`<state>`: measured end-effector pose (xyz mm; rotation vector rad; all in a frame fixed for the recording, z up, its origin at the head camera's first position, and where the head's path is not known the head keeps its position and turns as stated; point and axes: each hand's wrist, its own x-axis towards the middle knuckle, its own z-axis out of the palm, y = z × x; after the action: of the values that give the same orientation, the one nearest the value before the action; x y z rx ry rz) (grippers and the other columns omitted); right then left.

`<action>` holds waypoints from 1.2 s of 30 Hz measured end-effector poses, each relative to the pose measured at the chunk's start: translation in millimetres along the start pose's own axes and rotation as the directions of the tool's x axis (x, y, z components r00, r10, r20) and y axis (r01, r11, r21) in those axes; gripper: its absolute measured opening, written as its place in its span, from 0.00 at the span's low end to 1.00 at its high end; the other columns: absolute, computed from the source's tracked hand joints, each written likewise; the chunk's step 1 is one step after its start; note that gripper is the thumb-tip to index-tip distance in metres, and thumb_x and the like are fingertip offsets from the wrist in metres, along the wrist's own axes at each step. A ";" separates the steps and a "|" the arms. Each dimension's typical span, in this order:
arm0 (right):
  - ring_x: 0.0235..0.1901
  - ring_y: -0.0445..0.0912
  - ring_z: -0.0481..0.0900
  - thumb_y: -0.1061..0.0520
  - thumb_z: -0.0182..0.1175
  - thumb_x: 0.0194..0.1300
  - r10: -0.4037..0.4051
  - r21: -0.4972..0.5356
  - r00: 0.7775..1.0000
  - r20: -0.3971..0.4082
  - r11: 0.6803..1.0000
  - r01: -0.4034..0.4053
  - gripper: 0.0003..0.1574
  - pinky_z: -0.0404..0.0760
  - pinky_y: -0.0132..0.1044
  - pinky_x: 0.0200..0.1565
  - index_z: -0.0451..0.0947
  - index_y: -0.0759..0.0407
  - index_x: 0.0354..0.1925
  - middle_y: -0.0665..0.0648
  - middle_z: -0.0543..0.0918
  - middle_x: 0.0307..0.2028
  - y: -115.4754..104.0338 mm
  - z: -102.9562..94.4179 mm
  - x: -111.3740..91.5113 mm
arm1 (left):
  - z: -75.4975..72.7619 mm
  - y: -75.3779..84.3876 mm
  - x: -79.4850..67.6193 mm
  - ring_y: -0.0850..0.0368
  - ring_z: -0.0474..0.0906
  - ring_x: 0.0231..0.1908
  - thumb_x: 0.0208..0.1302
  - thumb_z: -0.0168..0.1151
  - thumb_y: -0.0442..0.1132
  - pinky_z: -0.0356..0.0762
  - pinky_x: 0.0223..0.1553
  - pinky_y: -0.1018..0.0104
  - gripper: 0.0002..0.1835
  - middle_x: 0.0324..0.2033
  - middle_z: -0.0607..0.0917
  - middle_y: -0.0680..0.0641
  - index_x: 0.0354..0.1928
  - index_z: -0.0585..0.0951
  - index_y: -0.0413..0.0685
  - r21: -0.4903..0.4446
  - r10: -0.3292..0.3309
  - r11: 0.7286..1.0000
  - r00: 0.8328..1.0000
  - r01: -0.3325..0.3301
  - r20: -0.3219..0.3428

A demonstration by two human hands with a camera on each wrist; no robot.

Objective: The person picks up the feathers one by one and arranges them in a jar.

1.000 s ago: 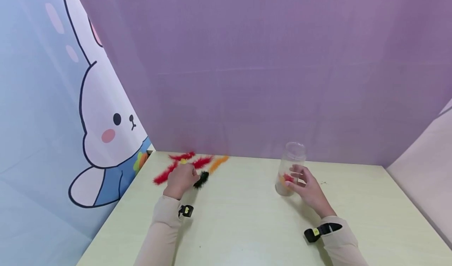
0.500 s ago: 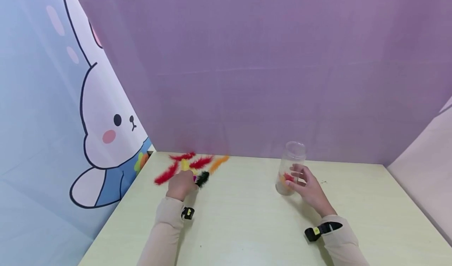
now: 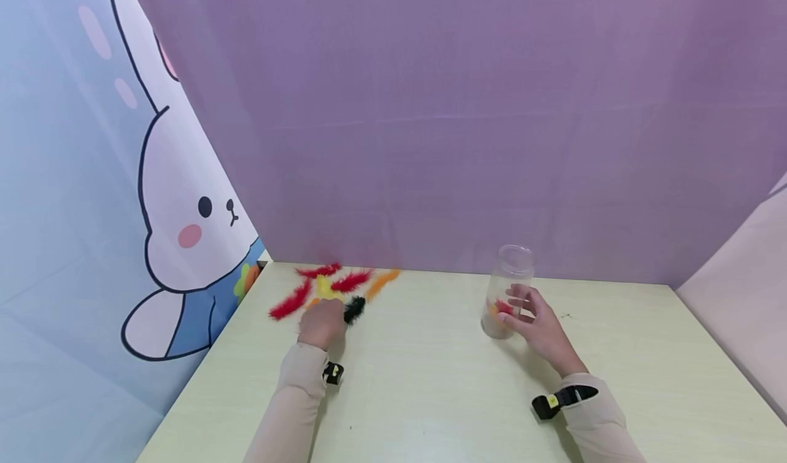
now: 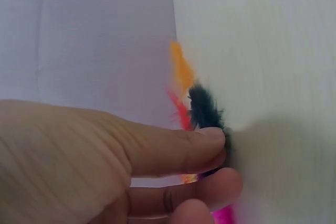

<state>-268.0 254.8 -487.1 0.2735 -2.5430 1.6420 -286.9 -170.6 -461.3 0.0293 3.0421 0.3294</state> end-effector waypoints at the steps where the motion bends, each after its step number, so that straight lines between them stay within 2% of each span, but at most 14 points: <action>1: 0.69 0.61 0.71 0.48 0.68 0.68 0.001 0.002 1.000 0.000 1.000 -0.001 0.43 0.76 0.24 0.58 0.61 0.61 0.72 0.64 0.70 0.71 0.8 -0.1 0.3 | -0.5 -0.1 -0.1 0.50 0.76 0.22 0.67 0.55 0.29 0.70 0.21 0.56 0.11 0.20 0.79 0.46 0.26 0.79 0.44 -0.003 0.003 1.000 1.000 -0.003 0.000; 4: 0.69 0.61 0.70 0.48 0.68 0.68 0.001 0.008 1.000 0.002 1.000 -0.001 0.43 0.72 0.16 0.54 0.61 0.60 0.72 0.64 0.70 0.71 2.3 0.0 1.0 | -4.0 0.0 -1.3 0.50 0.77 0.21 0.67 0.53 0.29 0.72 0.20 0.55 0.14 0.20 0.79 0.46 0.23 0.78 0.45 0.006 0.019 1.000 1.000 -0.019 -0.024; 6: 0.69 0.60 0.70 0.48 0.69 0.68 0.005 0.011 1.000 0.001 1.000 -0.005 0.44 0.71 0.16 0.53 0.61 0.60 0.72 0.63 0.70 0.70 2.5 0.3 1.4 | -8.0 0.5 -2.8 0.51 0.75 0.21 0.67 0.52 0.29 0.72 0.19 0.55 0.15 0.19 0.78 0.47 0.21 0.77 0.46 0.014 0.033 0.999 0.999 -0.032 -0.043; 8: 0.69 0.60 0.70 0.47 0.69 0.68 0.009 0.005 1.000 0.004 1.000 -0.009 0.43 0.72 0.17 0.54 0.61 0.59 0.72 0.63 0.70 0.70 1.9 0.4 1.3 | -12.2 1.6 -3.9 0.53 0.69 0.20 0.66 0.51 0.29 0.68 0.18 0.58 0.16 0.18 0.72 0.48 0.19 0.72 0.48 -0.004 0.035 0.999 0.998 -0.035 -0.055; 10: 0.69 0.60 0.71 0.47 0.68 0.68 0.011 -0.001 1.000 0.004 1.000 -0.011 0.43 0.74 0.21 0.56 0.61 0.59 0.72 0.63 0.70 0.70 1.2 0.2 1.2 | -16.5 3.2 -5.0 0.54 0.64 0.19 0.67 0.51 0.30 0.63 0.18 0.60 0.18 0.17 0.67 0.49 0.17 0.68 0.49 -0.029 0.038 0.999 0.996 -0.040 -0.075; 13: 0.69 0.60 0.71 0.48 0.68 0.69 0.014 -0.007 1.000 0.006 1.000 -0.014 0.42 0.78 0.33 0.62 0.61 0.59 0.72 0.63 0.70 0.70 -0.2 -0.1 0.9 | -21.2 5.2 -6.1 0.56 0.57 0.19 0.69 0.51 0.32 0.57 0.18 0.62 0.21 0.15 0.60 0.51 0.16 0.64 0.49 -0.062 0.040 0.997 0.993 -0.047 -0.109; 16: 0.69 0.60 0.71 0.49 0.68 0.69 0.014 -0.002 1.000 0.005 1.000 -0.014 0.42 0.77 0.46 0.65 0.61 0.59 0.72 0.63 0.70 0.71 -1.5 -0.4 0.7 | -25.1 6.8 -7.5 0.56 0.59 0.18 0.71 0.53 0.34 0.59 0.17 0.63 0.21 0.15 0.62 0.52 0.16 0.67 0.49 -0.055 0.055 0.996 0.986 -0.064 -0.155; 19: 0.69 0.61 0.71 0.50 0.68 0.69 0.009 0.003 1.000 0.010 1.000 -0.009 0.42 0.76 0.47 0.66 0.61 0.59 0.72 0.63 0.70 0.71 -2.5 -0.7 0.7 | -29.9 9.1 -9.1 0.56 0.65 0.18 0.71 0.56 0.35 0.63 0.17 0.62 0.18 0.16 0.69 0.51 0.19 0.73 0.49 -0.048 0.068 0.996 0.979 -0.079 -0.194; 23: 0.69 0.61 0.70 0.52 0.68 0.69 0.006 0.020 1.000 0.012 1.000 -0.006 0.42 0.77 0.32 0.62 0.60 0.59 0.73 0.64 0.70 0.71 -2.3 -0.7 0.7 | -36.4 12.4 -11.5 0.53 0.75 0.21 0.69 0.61 0.37 0.71 0.19 0.58 0.10 0.22 0.81 0.49 0.28 0.81 0.49 -0.024 0.094 0.994 0.959 -0.104 -0.269; 25: 0.69 0.61 0.70 0.52 0.68 0.69 0.006 0.024 1.000 0.012 1.000 -0.006 0.42 0.76 0.26 0.59 0.61 0.59 0.73 0.64 0.70 0.71 -2.0 -0.6 0.6 | -38.1 13.6 -12.0 0.52 0.77 0.22 0.69 0.63 0.38 0.73 0.19 0.58 0.07 0.24 0.83 0.49 0.30 0.82 0.50 -0.013 0.111 0.993 0.946 -0.121 -0.305; 27: 0.69 0.61 0.70 0.52 0.68 0.69 0.009 0.026 1.000 0.011 1.000 -0.009 0.42 0.75 0.26 0.59 0.61 0.59 0.72 0.64 0.70 0.71 -2.1 -0.8 0.3 | -39.4 15.4 -12.6 0.52 0.77 0.21 0.69 0.65 0.38 0.73 0.18 0.59 0.06 0.23 0.82 0.50 0.31 0.83 0.51 -0.015 0.129 0.990 0.929 -0.143 -0.348; 32: 0.69 0.60 0.70 0.50 0.68 0.69 0.014 0.015 1.000 0.010 1.000 -0.014 0.43 0.76 0.33 0.62 0.60 0.60 0.73 0.64 0.70 0.71 -3.3 -1.4 -0.3 | -41.7 19.5 -13.7 0.53 0.75 0.21 0.67 0.68 0.39 0.69 0.18 0.61 0.07 0.20 0.79 0.52 0.31 0.81 0.52 -0.031 0.177 0.977 0.878 -0.212 -0.445; 36: 0.69 0.60 0.70 0.49 0.68 0.69 0.017 0.014 1.000 0.011 1.000 -0.017 0.44 0.75 0.27 0.60 0.60 0.60 0.73 0.64 0.70 0.71 -4.0 -1.3 -0.5 | -42.8 22.2 -13.5 0.53 0.76 0.21 0.68 0.67 0.40 0.70 0.20 0.61 0.04 0.22 0.81 0.52 0.34 0.82 0.52 -0.064 0.198 0.963 0.849 -0.261 -0.490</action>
<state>-266.7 254.4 -483.1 0.2639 -2.5500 1.6691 -276.8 -158.4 -413.8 0.3626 3.5063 0.6388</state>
